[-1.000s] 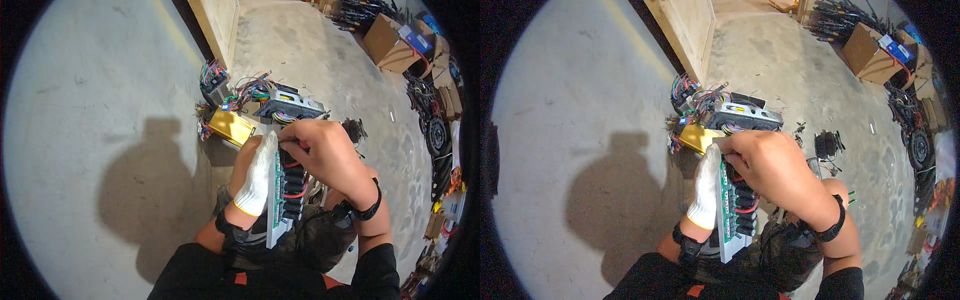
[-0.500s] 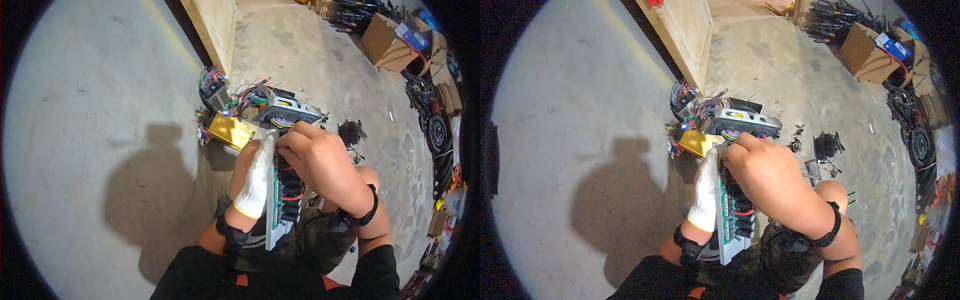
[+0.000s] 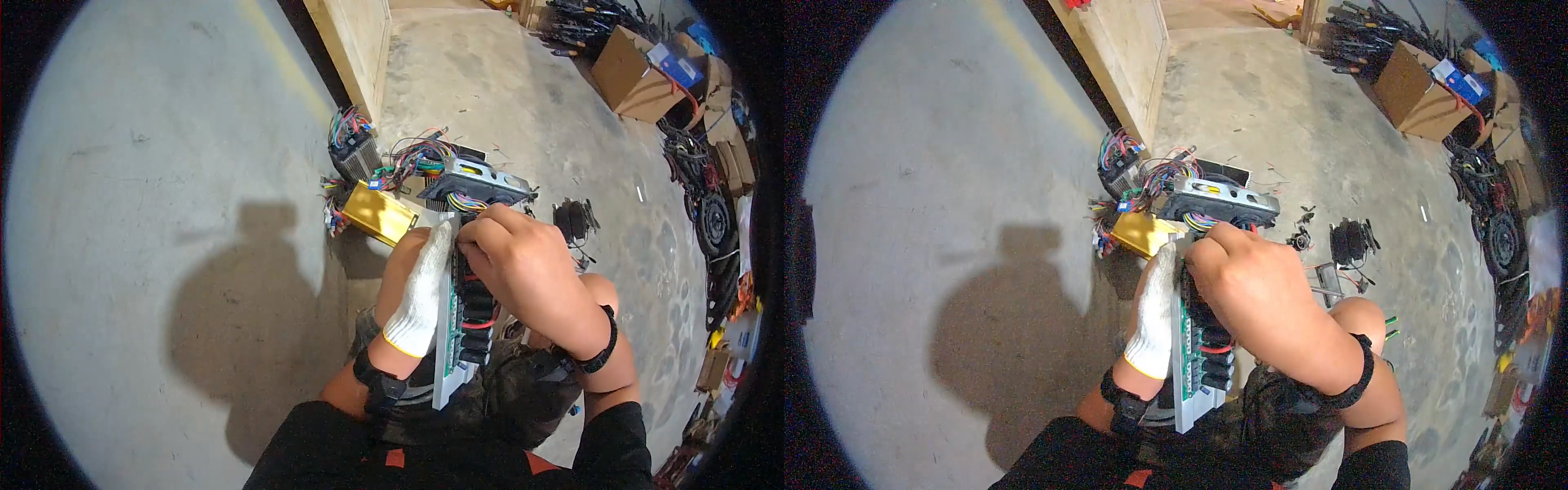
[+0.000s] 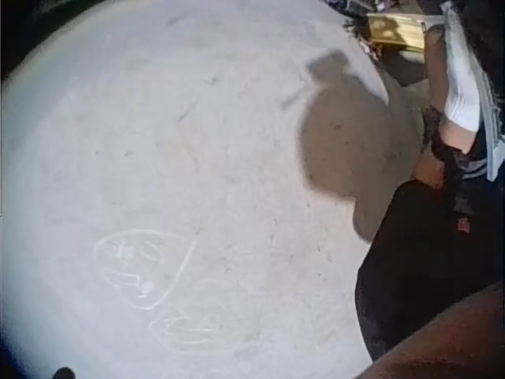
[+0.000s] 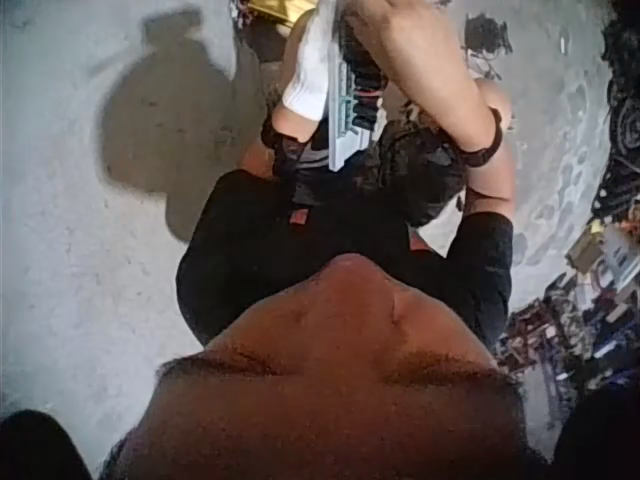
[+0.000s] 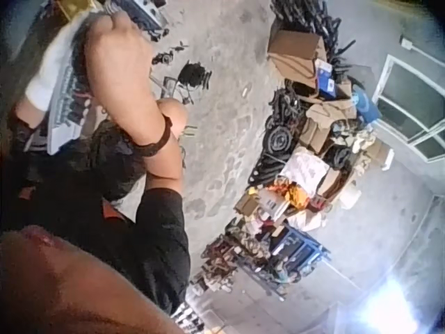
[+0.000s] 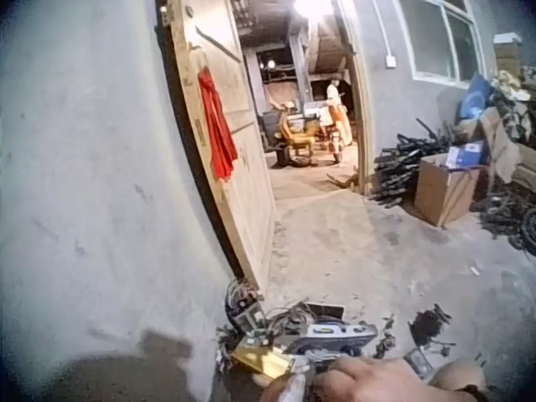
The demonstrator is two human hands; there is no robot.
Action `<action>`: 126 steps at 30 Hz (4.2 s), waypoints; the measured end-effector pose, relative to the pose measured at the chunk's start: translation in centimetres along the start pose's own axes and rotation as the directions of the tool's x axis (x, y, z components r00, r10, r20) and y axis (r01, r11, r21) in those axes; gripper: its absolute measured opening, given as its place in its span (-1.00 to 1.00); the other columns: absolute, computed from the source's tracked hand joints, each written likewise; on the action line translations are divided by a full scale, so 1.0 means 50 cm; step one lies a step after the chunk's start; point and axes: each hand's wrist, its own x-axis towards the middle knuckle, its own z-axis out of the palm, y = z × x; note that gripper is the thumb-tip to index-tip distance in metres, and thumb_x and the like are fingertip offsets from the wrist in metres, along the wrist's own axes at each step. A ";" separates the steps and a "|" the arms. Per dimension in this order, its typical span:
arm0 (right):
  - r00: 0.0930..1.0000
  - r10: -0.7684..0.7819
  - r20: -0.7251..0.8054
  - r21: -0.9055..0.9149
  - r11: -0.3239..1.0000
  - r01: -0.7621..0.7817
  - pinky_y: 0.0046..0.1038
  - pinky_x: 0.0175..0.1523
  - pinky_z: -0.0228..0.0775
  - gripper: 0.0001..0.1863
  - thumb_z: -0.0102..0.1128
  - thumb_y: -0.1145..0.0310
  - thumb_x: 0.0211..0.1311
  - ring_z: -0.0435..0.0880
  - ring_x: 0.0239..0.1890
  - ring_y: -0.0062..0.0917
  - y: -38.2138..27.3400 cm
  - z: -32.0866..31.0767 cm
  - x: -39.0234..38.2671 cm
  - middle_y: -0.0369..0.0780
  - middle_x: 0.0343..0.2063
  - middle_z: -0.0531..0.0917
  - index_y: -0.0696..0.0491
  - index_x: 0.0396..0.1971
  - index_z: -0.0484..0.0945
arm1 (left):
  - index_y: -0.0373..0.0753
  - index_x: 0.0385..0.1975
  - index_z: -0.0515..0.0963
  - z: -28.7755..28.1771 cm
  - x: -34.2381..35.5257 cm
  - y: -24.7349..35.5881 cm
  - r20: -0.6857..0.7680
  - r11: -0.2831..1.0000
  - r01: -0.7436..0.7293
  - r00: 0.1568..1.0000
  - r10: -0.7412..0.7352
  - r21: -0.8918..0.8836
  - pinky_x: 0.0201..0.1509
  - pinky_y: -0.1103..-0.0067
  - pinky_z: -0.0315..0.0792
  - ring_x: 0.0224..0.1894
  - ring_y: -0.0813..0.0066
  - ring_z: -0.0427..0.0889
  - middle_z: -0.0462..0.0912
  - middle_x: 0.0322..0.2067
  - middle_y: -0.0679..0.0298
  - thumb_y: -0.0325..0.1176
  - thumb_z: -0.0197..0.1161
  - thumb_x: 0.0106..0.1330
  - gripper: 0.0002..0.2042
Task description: Unscrewing and inspecting the internal components of an electric motorcycle controller.
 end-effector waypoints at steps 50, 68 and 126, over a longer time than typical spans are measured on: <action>0.999 0.002 0.039 -0.068 0.998 0.000 -0.22 -0.20 0.61 -0.87 0.38 0.46 0.19 0.72 -0.29 -0.17 0.006 -0.008 -0.011 -0.16 -0.34 0.64 0.11 -0.26 0.67 | -0.26 0.00 0.55 0.031 -0.009 0.063 0.128 0.999 -0.037 0.991 0.040 -0.029 0.04 0.43 0.65 -0.08 0.38 0.73 0.69 -0.11 0.16 -0.23 -0.12 0.69 -0.69; 0.999 0.035 0.004 0.020 0.999 -0.035 -0.21 -0.19 0.59 -0.85 0.38 0.44 0.23 0.72 -0.28 -0.13 0.010 0.001 -0.007 -0.14 -0.35 0.66 0.10 -0.23 0.66 | -0.27 0.05 0.54 -0.002 0.017 -0.003 0.052 0.994 -0.037 0.998 0.032 0.102 0.20 0.36 0.57 0.04 0.34 0.66 0.65 -0.05 0.12 -0.20 -0.12 0.69 -0.67; 0.967 -0.160 -0.199 -0.272 0.957 0.102 -0.35 -0.28 0.57 -0.76 0.42 0.48 0.09 0.66 -0.35 -0.36 -0.016 0.058 -0.001 -0.23 -0.34 0.62 0.10 -0.23 0.62 | -0.42 -0.30 0.60 -0.006 0.022 -0.024 -0.163 0.987 -0.143 0.978 0.130 -0.074 -0.21 0.47 0.47 -0.32 0.48 0.63 0.67 -0.42 0.18 -0.03 0.05 0.62 -0.51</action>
